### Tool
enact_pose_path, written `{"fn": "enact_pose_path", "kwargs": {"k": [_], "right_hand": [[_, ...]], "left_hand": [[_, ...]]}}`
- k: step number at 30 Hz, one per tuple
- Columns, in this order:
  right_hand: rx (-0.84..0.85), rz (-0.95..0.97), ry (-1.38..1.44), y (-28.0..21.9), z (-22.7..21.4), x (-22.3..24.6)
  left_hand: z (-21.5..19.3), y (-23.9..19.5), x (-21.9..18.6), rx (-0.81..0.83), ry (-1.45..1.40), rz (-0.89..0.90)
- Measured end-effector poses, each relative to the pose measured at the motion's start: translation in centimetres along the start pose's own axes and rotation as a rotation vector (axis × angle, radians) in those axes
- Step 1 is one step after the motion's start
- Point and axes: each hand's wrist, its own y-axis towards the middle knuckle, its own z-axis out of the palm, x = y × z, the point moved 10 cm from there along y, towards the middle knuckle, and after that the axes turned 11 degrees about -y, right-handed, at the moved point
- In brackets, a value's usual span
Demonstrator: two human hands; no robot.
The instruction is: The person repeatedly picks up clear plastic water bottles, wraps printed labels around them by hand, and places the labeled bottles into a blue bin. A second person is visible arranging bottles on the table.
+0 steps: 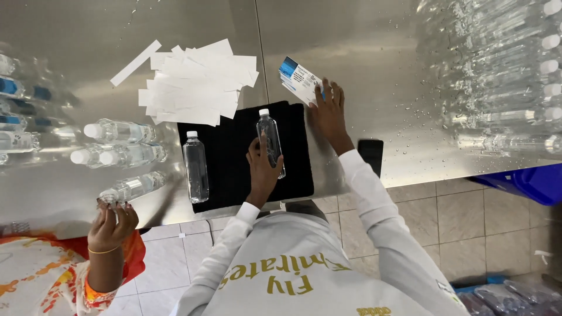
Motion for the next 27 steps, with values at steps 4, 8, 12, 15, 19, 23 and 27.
{"fn": "enact_pose_path", "kwargs": {"k": [4, 8, 12, 15, 19, 23, 27], "right_hand": [[-0.133, -0.134, -0.027, -0.5, 0.3, 0.7], [-0.143, -0.079, -0.045, -2.6, -2.1, 0.2], [-0.072, 0.3, 0.509, -4.6, -9.3, -0.6], [0.165, 0.513, 0.901, -7.8, -11.5, 1.9], [0.319, 0.644, 1.117, -12.5, -12.6, 5.6], [0.309, 0.592, 0.915, -12.6, -16.7, 8.6], [-0.122, 0.092, 0.516, -10.4, -22.2, 13.3]], "left_hand": [[0.0, -1.4, 1.7, -0.076, -0.004, 0.03], [-3.0, -1.9, -1.9, -0.14, -0.006, 0.059], [-3.9, -0.3, -2.6, -0.076, -0.487, -0.064], [-3.4, 2.0, -1.8, -0.049, -0.873, -0.152], [-5.9, 1.9, -1.9, -0.152, -0.938, -0.224], [-6.7, -0.7, -0.8, -0.161, -0.914, -0.27], [-7.5, -3.2, -3.1, -0.092, -0.947, -0.206]]}}
